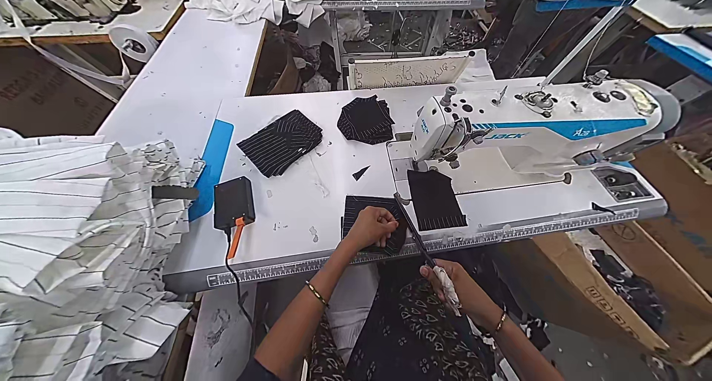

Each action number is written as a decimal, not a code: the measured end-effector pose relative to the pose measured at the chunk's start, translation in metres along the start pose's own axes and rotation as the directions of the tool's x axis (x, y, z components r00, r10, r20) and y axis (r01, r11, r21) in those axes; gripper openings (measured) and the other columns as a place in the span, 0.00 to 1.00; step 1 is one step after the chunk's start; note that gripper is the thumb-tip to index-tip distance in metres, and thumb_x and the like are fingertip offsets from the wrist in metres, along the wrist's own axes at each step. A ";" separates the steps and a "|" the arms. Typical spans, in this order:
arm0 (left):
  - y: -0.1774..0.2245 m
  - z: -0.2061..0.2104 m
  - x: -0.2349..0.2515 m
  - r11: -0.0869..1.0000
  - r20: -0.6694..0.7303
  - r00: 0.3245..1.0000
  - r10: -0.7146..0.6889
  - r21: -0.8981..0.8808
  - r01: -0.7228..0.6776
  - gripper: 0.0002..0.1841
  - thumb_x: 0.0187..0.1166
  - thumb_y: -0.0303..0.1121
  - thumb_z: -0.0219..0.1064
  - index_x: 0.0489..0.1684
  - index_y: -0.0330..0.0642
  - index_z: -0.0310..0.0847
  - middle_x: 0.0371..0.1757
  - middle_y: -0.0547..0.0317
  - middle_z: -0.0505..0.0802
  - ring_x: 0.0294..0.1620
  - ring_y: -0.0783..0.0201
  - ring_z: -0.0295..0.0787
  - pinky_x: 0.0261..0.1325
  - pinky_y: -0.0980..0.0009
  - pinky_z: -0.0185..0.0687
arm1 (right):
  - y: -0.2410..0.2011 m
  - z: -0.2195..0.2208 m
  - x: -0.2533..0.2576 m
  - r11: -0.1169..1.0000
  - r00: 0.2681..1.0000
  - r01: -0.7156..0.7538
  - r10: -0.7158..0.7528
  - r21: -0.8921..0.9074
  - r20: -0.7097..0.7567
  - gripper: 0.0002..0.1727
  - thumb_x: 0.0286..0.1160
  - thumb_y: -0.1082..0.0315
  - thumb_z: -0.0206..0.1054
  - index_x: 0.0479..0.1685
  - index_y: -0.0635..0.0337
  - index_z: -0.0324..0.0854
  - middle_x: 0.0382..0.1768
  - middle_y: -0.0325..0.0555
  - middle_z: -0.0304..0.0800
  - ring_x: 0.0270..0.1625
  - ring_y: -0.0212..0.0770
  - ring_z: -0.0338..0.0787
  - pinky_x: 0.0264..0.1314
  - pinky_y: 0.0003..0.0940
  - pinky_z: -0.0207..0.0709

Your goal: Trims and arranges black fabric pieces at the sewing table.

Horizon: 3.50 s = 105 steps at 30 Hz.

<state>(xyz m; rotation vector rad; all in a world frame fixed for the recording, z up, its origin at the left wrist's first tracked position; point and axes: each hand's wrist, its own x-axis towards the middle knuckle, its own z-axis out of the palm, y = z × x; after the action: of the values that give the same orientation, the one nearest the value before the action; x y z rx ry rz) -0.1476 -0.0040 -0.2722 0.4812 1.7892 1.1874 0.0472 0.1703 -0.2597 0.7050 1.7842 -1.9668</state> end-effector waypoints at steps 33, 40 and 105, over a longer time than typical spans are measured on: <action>-0.029 -0.027 -0.046 0.849 -0.473 0.874 -0.111 -0.502 -0.164 0.12 0.79 0.19 0.67 0.58 0.26 0.83 0.46 0.51 0.94 0.40 0.68 0.92 0.50 0.71 0.89 | 0.050 0.046 -0.013 0.990 0.977 -0.036 0.006 0.136 0.213 0.17 0.80 0.46 0.67 0.32 0.48 0.75 0.16 0.25 0.76 0.15 0.20 0.75 0.18 0.15 0.69; -0.031 -0.010 -0.047 0.836 -0.522 0.848 -0.095 -0.505 -0.217 0.13 0.77 0.18 0.69 0.58 0.26 0.84 0.46 0.50 0.95 0.40 0.66 0.94 0.51 0.70 0.91 | 0.049 0.060 -0.011 0.990 0.978 -0.003 -0.026 0.138 0.207 0.19 0.76 0.44 0.70 0.34 0.48 0.74 0.15 0.25 0.75 0.15 0.20 0.75 0.19 0.15 0.70; -0.052 -0.013 -0.049 0.943 -0.213 0.938 0.273 -0.134 -0.305 0.55 0.72 0.21 0.72 0.94 0.34 0.26 0.65 0.48 0.86 0.26 0.78 0.85 0.35 0.80 0.84 | 0.019 0.073 0.026 0.989 0.988 0.017 -0.039 0.149 0.150 0.17 0.86 0.53 0.64 0.30 0.52 0.73 0.14 0.29 0.73 0.13 0.23 0.73 0.17 0.18 0.68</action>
<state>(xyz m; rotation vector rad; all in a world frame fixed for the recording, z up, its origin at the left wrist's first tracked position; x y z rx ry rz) -0.1258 -0.0697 -0.2929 0.5632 1.8026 1.6216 0.0303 0.0970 -0.2855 0.5608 1.5803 -2.1276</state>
